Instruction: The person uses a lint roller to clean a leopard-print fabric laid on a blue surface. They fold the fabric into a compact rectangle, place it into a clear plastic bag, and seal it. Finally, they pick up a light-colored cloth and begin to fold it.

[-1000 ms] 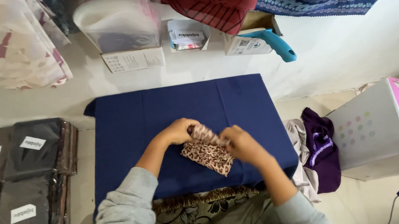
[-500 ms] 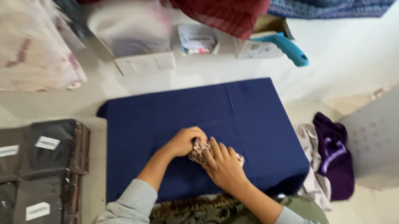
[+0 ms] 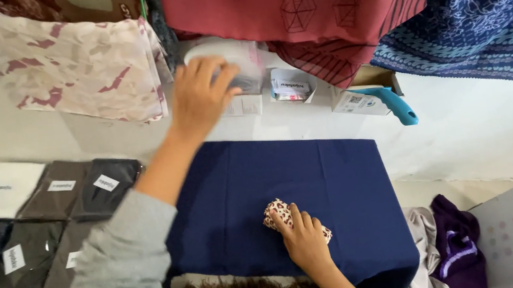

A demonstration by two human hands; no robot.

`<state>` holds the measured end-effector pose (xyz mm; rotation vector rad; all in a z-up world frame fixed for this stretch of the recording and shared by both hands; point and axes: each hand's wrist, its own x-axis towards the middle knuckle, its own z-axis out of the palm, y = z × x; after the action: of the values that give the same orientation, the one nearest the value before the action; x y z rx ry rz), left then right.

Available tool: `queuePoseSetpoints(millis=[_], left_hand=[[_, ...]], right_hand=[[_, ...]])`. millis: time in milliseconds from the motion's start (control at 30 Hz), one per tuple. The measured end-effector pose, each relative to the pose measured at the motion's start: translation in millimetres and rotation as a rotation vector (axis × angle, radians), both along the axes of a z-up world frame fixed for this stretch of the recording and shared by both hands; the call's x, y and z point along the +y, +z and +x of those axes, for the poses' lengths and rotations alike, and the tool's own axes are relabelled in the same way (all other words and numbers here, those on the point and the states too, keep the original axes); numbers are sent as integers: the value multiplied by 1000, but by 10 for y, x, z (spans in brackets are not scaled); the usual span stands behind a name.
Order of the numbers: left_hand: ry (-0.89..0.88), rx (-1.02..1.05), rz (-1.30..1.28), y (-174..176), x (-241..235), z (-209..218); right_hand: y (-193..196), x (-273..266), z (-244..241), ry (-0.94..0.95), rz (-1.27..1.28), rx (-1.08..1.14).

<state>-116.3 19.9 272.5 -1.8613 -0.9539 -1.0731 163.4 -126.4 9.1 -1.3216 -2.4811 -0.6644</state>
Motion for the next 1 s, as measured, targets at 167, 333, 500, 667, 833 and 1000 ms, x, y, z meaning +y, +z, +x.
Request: queuePoseSetpoints(millis=[167, 333, 500, 667, 833, 1000], left_hand=[[80, 302, 80, 266, 449, -243], [146, 410, -178, 286, 619, -320], [145, 395, -203, 591, 264, -284], [52, 288, -98, 908, -111, -258], [-184, 211, 129, 963, -612, 66], [-260, 213, -133, -32, -1196, 726]], right_hand=[[47, -28, -12, -11, 78, 27], [105, -70, -7, 7, 145, 63], [92, -70, 6, 22, 160, 78], [151, -104, 19, -54, -72, 52], [45, -39, 49, -40, 61, 66], [-187, 160, 218, -85, 6, 281]])
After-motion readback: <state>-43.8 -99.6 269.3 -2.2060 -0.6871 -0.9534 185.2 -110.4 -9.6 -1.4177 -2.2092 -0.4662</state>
